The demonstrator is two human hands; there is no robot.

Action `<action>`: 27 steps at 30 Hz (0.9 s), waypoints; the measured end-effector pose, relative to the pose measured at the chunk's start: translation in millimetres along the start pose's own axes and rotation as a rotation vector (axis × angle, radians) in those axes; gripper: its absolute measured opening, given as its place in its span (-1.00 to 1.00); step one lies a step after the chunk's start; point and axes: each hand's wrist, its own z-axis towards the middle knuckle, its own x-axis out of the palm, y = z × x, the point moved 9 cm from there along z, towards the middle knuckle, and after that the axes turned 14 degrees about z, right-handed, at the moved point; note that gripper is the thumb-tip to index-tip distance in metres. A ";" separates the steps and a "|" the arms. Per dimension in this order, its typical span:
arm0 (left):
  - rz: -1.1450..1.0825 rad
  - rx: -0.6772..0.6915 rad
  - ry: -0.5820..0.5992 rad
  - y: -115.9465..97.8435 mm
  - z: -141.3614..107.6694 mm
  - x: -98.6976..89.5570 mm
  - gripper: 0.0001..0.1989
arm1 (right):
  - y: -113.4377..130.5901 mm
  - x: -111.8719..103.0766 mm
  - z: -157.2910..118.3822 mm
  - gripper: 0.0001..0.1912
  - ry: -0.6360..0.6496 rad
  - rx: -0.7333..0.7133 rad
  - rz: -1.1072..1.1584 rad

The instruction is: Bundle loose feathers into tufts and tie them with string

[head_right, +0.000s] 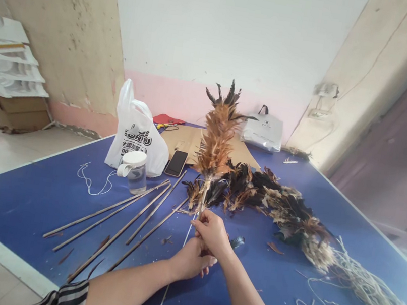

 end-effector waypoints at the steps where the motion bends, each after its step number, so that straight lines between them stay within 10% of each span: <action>1: -0.001 0.001 0.000 0.4 -0.1 0.0 -0.94 | -0.2 0.0 0.2 -0.81 0.001 0.002 0.004; 27: -0.017 -0.054 -0.017 2.4 -2.5 -3.8 -0.90 | 15.5 5.2 -2.0 -0.61 0.122 0.008 0.208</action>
